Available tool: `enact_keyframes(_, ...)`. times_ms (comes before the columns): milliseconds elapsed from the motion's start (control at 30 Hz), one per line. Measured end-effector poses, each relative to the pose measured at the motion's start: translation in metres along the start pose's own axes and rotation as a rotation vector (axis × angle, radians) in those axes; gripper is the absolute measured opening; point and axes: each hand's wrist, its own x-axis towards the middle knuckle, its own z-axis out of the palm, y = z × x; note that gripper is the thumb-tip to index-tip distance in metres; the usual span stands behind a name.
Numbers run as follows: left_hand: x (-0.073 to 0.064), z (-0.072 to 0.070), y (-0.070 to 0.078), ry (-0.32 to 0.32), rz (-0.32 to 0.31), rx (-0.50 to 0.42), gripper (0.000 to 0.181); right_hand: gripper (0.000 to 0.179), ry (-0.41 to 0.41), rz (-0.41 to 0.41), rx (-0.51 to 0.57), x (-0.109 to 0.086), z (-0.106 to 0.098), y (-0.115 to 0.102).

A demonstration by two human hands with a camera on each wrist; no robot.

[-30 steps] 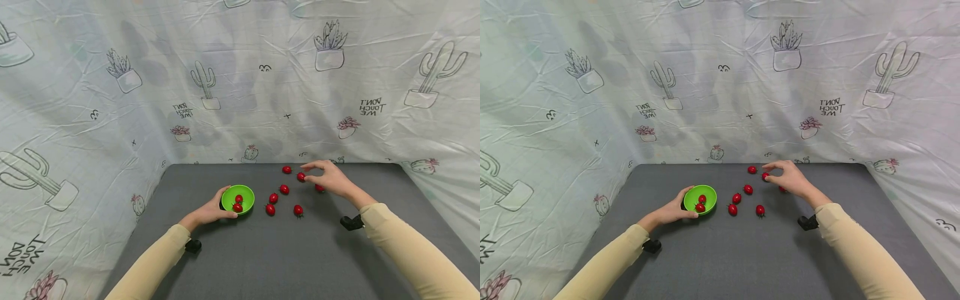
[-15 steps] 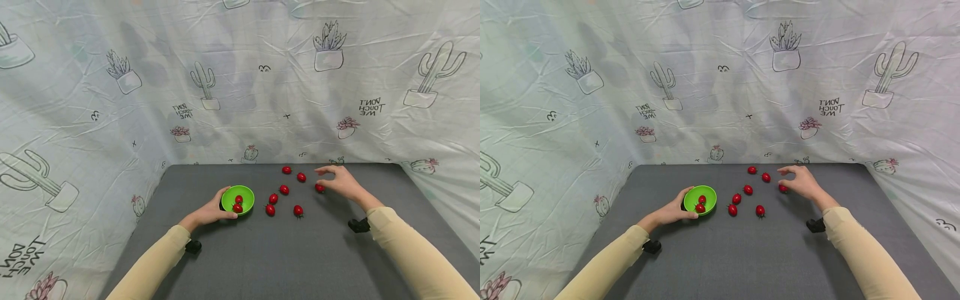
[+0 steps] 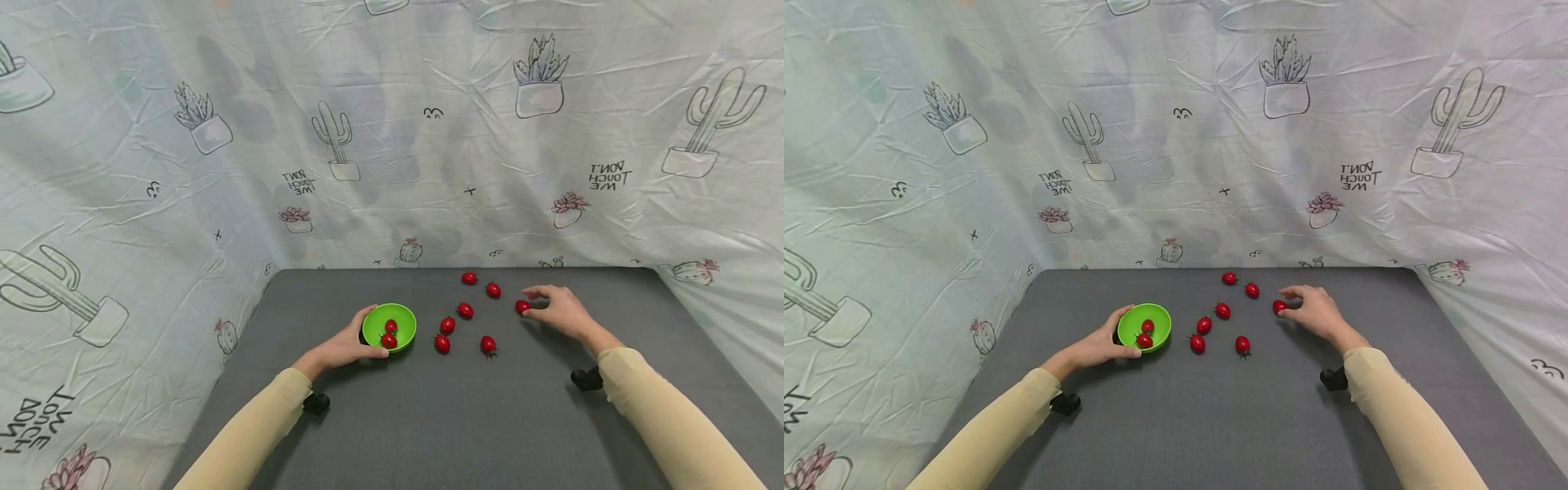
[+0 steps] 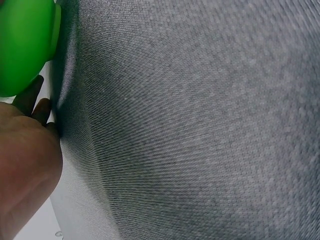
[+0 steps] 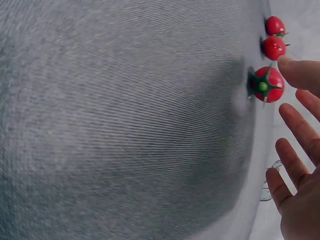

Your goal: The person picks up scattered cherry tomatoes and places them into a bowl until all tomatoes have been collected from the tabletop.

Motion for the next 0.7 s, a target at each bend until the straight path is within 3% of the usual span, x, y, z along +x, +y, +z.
enact_keyframes(700,-0.001,0.002,0.000,0.003,-0.007,0.003,0.105,0.050,0.058,0.026,-0.021,-0.001,0.015,0.006)
